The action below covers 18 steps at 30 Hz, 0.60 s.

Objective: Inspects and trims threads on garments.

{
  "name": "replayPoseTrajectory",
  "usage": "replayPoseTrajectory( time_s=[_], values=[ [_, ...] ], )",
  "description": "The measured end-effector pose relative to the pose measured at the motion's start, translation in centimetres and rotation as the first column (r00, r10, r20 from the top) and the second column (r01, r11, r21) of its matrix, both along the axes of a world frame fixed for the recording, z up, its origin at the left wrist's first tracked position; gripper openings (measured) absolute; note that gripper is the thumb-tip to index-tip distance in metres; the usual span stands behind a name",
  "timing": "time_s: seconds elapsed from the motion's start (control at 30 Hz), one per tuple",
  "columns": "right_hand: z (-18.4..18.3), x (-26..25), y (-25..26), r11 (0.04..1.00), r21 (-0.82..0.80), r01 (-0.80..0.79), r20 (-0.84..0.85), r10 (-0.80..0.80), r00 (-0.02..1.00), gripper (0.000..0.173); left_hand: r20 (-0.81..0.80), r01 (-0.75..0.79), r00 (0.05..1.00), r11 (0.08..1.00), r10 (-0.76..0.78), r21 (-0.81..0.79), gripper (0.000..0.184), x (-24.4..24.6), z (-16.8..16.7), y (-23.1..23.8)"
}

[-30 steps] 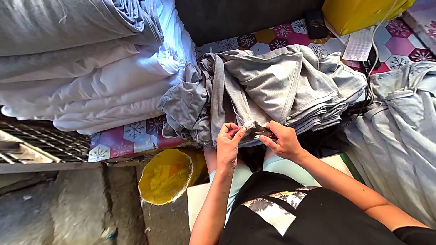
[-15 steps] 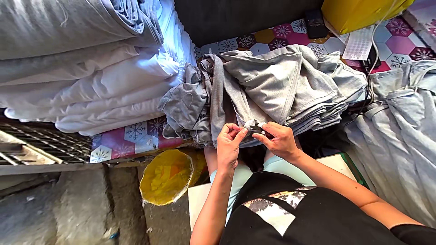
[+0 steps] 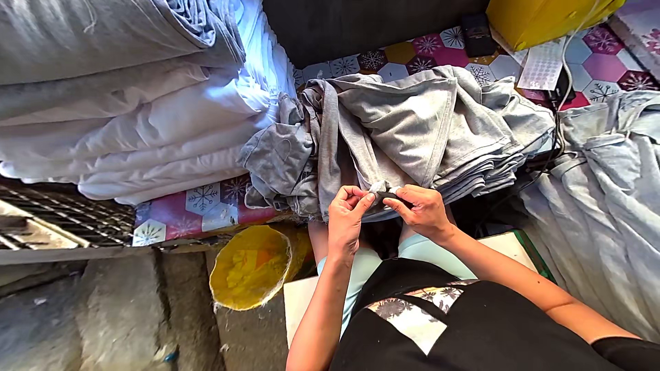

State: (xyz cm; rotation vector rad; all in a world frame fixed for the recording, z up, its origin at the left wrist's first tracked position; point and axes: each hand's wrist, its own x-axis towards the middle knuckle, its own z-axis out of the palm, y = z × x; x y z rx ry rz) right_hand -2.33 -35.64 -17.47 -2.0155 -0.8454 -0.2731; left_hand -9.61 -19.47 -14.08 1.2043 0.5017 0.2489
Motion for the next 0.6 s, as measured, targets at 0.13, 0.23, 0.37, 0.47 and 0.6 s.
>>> replayPoseTrajectory(
  time_s=[0.13, 0.23, 0.37, 0.47, 0.6],
  values=[
    [0.4, 0.2, -0.1, 1.0, 0.01, 0.002, -0.074, -0.002, 0.997, 0.032, -0.007, -0.004, 1.0, 1.0, 0.004, -0.009, 0.017, -0.1, -0.2, 0.0],
    [1.0, 0.9, 0.0, 0.989, 0.144, 0.023, -0.313, 0.023, 0.95, 0.024, 0.0, -0.003, 1.0, 1.0, 0.003, -0.016, 0.017, -0.1, -0.1, 0.1],
    [0.8, 2.6, 0.2, 0.958, 0.273, -0.09, -0.662, 0.255, 0.705, 0.037, 0.002, 0.031, 1.0, 0.999, -0.031, -0.024, 0.017, -0.1, 0.0, 0.6],
    [1.2, 2.8, 0.7, 0.915, 0.394, -0.086, -0.791, 0.386, 0.476, 0.005, -0.017, 0.055, 0.998, 0.989, -0.053, 0.136, 0.018, -0.1, -0.3, 1.5],
    [1.8, 2.5, 0.9, 0.884, 0.468, 0.002, -0.836, 0.441, 0.326, 0.02, 0.09, -0.113, 0.994, 0.602, 0.068, 0.791, 0.011, -0.3, -2.5, 1.6]
  ],
)
